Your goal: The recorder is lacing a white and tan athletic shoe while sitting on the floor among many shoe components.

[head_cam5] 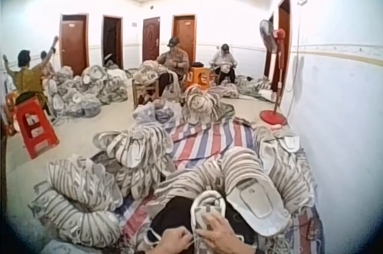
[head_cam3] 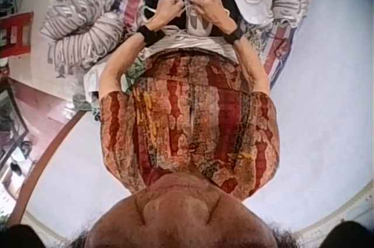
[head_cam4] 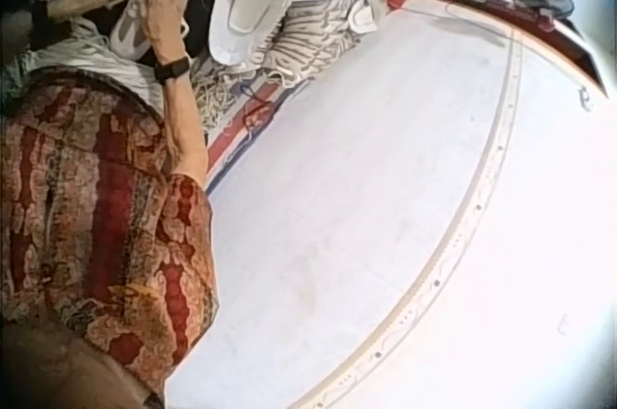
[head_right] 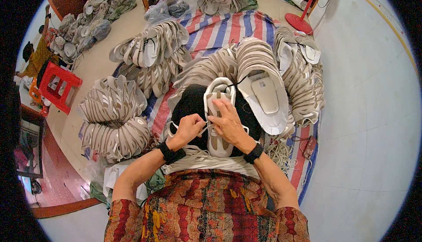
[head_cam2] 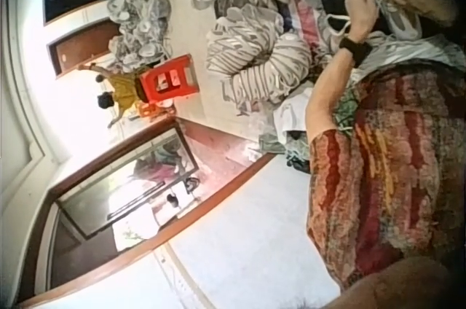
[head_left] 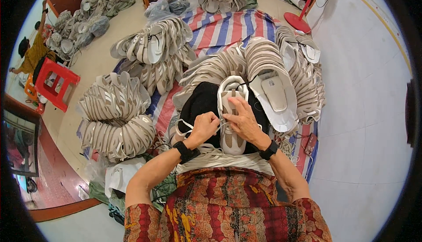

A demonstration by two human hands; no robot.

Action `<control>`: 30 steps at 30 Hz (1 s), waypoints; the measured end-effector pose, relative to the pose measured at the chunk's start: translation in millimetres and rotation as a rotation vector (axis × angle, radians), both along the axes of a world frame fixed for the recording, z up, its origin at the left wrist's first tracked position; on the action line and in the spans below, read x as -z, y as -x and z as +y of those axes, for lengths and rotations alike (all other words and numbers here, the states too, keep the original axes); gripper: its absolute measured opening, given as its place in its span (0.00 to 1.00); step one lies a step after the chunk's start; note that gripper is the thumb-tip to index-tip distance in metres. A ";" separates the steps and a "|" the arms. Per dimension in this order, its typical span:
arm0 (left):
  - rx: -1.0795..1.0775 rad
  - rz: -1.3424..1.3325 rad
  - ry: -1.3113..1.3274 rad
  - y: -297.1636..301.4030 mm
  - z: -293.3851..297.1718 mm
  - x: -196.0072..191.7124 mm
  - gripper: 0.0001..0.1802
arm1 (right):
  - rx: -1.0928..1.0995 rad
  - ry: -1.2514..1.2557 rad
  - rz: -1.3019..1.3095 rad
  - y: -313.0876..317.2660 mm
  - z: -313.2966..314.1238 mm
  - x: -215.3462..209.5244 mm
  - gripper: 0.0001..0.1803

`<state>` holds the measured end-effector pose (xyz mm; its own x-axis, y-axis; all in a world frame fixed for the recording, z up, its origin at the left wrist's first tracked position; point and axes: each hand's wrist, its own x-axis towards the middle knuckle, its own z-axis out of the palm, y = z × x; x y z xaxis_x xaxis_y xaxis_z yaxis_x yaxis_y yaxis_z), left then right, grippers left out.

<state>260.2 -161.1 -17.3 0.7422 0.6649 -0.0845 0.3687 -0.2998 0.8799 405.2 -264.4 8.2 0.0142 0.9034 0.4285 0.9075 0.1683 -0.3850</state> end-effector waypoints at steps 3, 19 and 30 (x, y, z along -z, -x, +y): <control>0.000 0.015 -0.117 -3.3 -1.2 0.5 0.08 | -0.002 -0.003 -0.005 -0.2 -0.9 1.5 0.17; 0.187 -0.186 0.098 -5.3 10.1 2.7 0.04 | -0.013 -0.054 -0.332 -1.5 14.1 -6.2 0.05; 0.898 0.105 -0.704 25.4 15.1 -15.9 0.08 | 1.039 -0.339 -0.147 -218.2 -43.1 -77.9 0.09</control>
